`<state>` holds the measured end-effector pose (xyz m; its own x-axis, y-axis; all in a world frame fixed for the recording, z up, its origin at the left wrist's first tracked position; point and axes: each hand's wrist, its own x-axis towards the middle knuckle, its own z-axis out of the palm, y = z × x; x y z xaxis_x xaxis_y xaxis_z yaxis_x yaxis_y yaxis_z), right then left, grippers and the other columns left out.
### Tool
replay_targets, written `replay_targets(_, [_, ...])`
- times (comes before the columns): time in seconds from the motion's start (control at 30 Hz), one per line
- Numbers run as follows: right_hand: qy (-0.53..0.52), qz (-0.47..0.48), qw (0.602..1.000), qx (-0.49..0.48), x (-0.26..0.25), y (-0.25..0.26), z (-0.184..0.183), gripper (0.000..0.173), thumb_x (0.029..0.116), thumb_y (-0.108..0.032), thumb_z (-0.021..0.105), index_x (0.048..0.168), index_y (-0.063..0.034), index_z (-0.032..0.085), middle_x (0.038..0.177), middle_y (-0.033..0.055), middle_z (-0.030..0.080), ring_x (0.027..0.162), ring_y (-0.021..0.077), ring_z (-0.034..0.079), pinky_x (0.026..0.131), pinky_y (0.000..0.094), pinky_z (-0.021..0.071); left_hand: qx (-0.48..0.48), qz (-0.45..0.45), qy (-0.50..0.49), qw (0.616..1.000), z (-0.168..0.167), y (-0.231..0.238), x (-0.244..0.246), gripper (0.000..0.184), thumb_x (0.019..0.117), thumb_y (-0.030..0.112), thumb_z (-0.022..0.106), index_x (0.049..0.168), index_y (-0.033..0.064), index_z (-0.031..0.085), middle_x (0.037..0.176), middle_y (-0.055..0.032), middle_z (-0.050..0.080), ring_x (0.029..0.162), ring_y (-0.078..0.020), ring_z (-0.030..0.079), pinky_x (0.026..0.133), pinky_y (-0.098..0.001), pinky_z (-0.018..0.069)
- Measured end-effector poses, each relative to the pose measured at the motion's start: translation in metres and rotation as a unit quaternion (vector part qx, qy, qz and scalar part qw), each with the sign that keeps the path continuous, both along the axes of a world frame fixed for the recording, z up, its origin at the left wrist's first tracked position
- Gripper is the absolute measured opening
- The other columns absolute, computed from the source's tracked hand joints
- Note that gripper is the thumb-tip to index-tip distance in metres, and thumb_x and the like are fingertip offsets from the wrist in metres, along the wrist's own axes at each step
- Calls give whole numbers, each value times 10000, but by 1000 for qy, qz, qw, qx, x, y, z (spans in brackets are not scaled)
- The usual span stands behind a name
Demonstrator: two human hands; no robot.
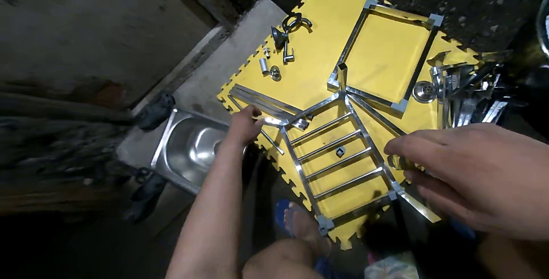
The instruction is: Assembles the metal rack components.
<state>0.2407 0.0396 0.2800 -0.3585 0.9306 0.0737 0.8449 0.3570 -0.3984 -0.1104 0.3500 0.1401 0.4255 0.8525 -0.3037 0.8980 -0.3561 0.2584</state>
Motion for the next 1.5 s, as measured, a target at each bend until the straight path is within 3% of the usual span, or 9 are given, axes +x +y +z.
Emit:
replay_targets(0.23, [-20,-22,999,-26,5,1,-2,293,957,-337,487,1159,-182,633,870,-47,648,703,120,658,532,357,537,-17,31,1,999,3,0,0,251,970,202,710,1164,54,650,1090,-161,709,918,-323,716,855,-599,571])
replay_targets(0.63, [-48,-24,998,-17,4,-1,-8,275,928,-323,495,1116,-184,641,816,-56,625,649,117,639,496,350,524,-44,0,11,999,3,24,2,254,973,195,703,1179,54,652,1104,-167,703,910,-341,709,854,-622,563])
replay_targets(0.83, [-35,-22,999,-14,5,2,-8,287,937,-324,481,1127,-178,639,833,-42,642,663,142,653,497,369,529,-49,-11,-11,999,4,23,-9,206,980,204,707,1133,74,659,1023,-141,716,793,-291,711,762,-571,594])
replay_targets(0.97, [-28,-2,999,-34,2,9,-12,284,946,-317,478,1127,-149,618,827,-10,627,661,179,648,494,387,513,-58,10,-21,998,4,32,-10,257,981,185,700,1187,42,643,1102,-181,697,917,-344,704,854,-625,560])
replay_targets(1.17, [-27,3,998,-50,-3,13,-17,289,952,-314,479,1146,-148,613,831,10,631,642,212,651,461,414,498,-28,120,-41,992,-4,36,-27,401,976,234,715,1282,20,566,1013,-210,725,937,-382,715,869,-646,546])
replay_targets(1.5, [-16,15,998,-59,-7,17,-14,280,969,-300,482,1160,-139,610,842,21,636,639,211,646,468,407,498,-28,55,-4,998,5,46,-9,342,965,190,716,1244,23,609,1103,-220,700,956,-390,707,882,-651,544])
